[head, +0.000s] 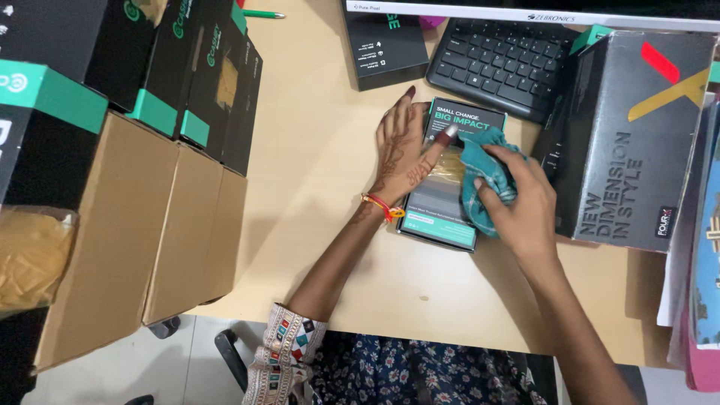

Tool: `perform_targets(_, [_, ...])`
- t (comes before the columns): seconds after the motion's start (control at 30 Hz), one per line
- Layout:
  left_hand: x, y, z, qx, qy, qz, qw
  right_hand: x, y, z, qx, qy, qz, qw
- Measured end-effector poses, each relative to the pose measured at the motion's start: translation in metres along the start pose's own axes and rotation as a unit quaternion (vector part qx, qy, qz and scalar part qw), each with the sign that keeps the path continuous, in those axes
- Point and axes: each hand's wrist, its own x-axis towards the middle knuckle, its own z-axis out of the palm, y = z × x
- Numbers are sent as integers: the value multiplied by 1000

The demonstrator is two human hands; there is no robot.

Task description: The person wipes several retail boxes with a cloth while organizing them on a desk.

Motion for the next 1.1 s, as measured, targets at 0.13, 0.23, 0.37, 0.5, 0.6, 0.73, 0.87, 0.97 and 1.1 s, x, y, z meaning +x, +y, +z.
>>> perform_targets(0.13, [5,0,-3,-243,-97,-103,960,-5,-3,9,60,49,39,996])
perform_targets(0.23, [23,10,-40,-529,-128,-174,821,0,-16,4,85,69,21,994])
perform_targets(0.37, [39,42,-83,-548,-68,-142,822,2,-34,-16,40,73,-62,995])
perform_targets(0.5, [39,59,-105,-508,-43,-2,860,3,-48,-32,-44,137,-129,981])
perform_targets(0.6, [32,65,-99,-494,-24,-13,869,2,-61,-60,-79,193,-153,966])
perform_targets(0.73, [28,62,-86,-500,-15,-17,866,20,-97,-90,-57,168,-139,974])
perform_targets(0.87, [30,55,-81,-374,-39,-53,925,54,-130,-68,-195,49,-240,950])
perform_targets(0.97, [33,47,-85,-337,-56,-3,940,65,-127,-73,-254,23,-218,942])
perform_targets(1.1, [35,49,-86,-318,-35,-1,948,75,-92,-85,-248,57,-167,953])
